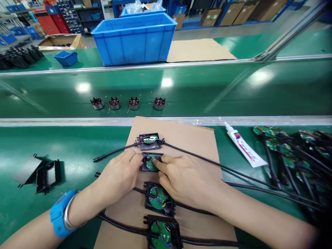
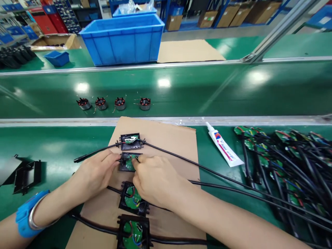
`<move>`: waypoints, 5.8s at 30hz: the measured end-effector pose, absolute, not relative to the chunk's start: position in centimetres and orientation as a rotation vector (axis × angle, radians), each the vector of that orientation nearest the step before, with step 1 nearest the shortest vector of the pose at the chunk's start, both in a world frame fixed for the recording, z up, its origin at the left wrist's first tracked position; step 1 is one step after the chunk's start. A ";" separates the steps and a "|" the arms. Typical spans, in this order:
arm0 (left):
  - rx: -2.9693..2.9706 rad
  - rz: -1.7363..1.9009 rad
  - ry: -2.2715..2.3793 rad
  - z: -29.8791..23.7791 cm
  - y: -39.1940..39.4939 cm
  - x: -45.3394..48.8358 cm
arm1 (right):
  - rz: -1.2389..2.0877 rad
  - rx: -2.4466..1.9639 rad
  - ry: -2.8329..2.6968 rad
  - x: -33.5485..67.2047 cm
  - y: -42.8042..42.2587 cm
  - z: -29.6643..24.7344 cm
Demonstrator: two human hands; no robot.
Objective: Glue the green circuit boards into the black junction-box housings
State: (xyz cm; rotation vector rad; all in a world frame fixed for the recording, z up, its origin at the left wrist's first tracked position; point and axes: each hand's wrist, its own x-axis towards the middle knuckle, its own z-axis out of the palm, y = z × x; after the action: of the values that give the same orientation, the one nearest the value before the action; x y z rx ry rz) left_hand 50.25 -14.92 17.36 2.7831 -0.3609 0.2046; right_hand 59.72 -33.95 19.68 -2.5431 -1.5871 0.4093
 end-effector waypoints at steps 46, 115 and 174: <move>2.769 0.123 -0.703 16.2 -16.4 50.4 | 0.396 -2.503 -1.405 59.6 -36.3 19.7; 3.004 -0.051 0.053 18.6 -13.1 54.8 | 0.369 -2.607 -1.681 65.9 -30.1 22.3; 2.815 0.268 -0.498 18.3 -15.7 52.4 | 0.605 -2.189 -1.328 63.5 -35.6 19.9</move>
State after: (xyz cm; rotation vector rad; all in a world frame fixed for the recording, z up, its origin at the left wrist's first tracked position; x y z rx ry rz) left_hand 52.37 -15.72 18.26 2.8145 -0.4976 0.2683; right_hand 63.48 -35.55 19.87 -2.1891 -1.3282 0.6050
